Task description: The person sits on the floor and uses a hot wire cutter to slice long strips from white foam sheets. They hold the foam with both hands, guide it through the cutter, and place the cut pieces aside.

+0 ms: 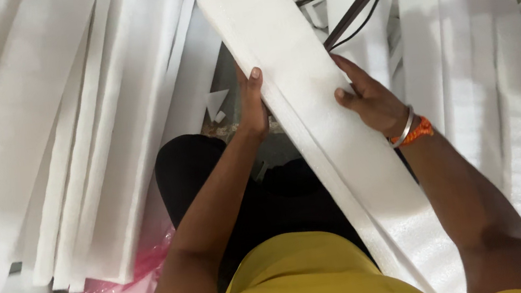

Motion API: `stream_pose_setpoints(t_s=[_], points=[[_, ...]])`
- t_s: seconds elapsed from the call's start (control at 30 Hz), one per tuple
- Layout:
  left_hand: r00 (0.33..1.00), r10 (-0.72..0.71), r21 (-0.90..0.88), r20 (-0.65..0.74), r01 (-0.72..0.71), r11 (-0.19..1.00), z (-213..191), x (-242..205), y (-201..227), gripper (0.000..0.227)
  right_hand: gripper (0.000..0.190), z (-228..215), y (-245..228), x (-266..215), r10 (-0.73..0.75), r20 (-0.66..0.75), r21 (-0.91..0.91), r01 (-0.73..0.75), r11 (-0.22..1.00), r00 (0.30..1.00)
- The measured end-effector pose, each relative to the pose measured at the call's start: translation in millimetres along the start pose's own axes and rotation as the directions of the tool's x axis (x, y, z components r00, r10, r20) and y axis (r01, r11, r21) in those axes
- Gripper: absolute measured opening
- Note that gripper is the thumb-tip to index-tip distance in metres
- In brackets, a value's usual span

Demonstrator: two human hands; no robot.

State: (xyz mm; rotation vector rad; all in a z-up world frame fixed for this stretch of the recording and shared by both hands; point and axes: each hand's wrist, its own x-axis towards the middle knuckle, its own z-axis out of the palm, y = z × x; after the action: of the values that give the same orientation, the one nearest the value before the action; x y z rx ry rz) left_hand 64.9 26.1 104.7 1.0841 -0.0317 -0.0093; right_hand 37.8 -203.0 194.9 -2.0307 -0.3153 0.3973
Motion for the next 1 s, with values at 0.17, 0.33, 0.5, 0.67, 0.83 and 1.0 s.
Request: stream_pose_setpoints(t_s=[0.17, 0.33, 0.5, 0.67, 0.83, 1.0], points=[[0.989, -0.105, -0.020, 0.108, 0.108, 0.994, -2, 4, -34, 0.113, 0.071, -10, 21, 14, 0.001, 0.042, 0.163, -0.008, 0.987, 0.999], [0.975, -0.156, -0.172, 0.158, 0.183, 0.968, -6, 9, -62, 0.118, 0.069, -5, 41, 24, 0.023, 0.055, 0.205, -0.034, 0.978, 0.998], [0.985, -0.158, -0.250, 0.066, 0.170, 0.953, 6, 26, -61, 0.113, 0.069, -8, 54, 44, 0.038, 0.049, 0.345, -0.053, 0.937, 0.998], [0.996, -0.028, -0.352, 0.082, 0.055, 0.935, 22, 72, -50, 0.100, 0.071, -28, 53, 73, 0.078, -0.018, 0.336, -0.067, 0.939, 0.997], [0.984, 0.087, -0.482, 0.156, -0.001, 0.876, 31, 119, -32, 0.098, 0.080, -55, 36, 108, -0.043, -0.017, 0.297, 0.046, 0.954, 0.999], [0.971, 0.035, -0.475, 0.235, 0.083, 0.876, 28, 151, -9, 0.101, 0.073, -72, 24, 135, -0.072, -0.058, 0.234, 0.084, 0.969, 0.996]])
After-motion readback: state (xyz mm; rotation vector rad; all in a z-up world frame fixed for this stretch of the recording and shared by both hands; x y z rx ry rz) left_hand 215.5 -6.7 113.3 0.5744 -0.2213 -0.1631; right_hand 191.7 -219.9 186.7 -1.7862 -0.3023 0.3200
